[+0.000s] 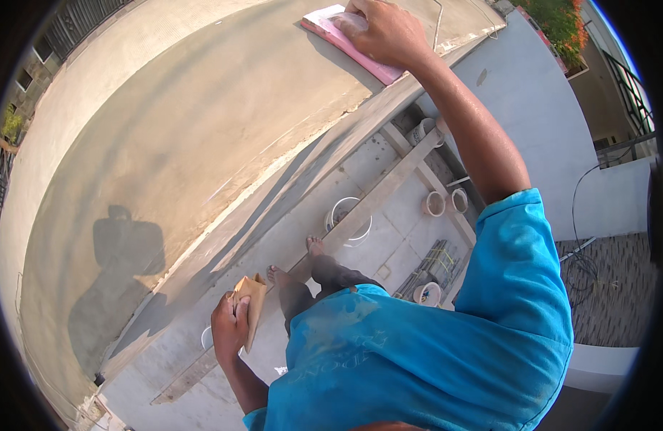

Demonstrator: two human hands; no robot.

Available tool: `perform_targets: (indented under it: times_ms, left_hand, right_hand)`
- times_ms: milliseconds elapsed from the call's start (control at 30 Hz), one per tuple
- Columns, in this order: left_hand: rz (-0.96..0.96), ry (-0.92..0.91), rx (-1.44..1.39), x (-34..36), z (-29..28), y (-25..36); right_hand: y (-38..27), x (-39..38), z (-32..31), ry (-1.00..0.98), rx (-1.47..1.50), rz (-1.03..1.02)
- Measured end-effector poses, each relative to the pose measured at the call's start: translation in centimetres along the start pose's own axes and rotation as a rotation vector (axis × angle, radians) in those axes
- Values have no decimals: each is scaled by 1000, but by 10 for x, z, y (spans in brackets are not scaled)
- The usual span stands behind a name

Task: The person smooths a freshly poured concrete surface using a wooden float and a pink trowel. They repeatedly rub and level the wet concrete, switching between tools to refine the finish.

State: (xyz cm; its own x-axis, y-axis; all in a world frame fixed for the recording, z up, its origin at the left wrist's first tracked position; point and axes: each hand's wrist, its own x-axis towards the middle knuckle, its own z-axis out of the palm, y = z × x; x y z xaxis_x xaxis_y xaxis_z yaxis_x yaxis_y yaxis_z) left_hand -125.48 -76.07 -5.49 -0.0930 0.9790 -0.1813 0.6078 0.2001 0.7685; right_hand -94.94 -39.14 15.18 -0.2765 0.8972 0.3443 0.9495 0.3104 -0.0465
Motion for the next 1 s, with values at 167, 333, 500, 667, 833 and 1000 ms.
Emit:
perform_targets:
  times_ms: [167, 333, 500, 667, 833, 1000]
  left_hand:
    - [-22, 41, -66, 1, -1, -13]
    - [-54, 51, -68, -11, -15, -12]
    - [-125, 48, -105, -27, -19, -17]
    - [39, -44, -16, 2, -24, 0]
    - [146, -177, 56, 32, -20, 32]
    - [5, -257, 64, 51, -6, 18]
  right_hand:
    - [-9, -79, -42, -13, -2, -89]
    - [70, 16, -10, 30, -80, 237]
    - [-52, 40, 24, 139, 210, 79]
    - [-192, 11, 9, -28, 182, -434]
    - [-255, -61, -14, -71, 412, -729]
    - [-156, -91, -28, -48, 298, -485]
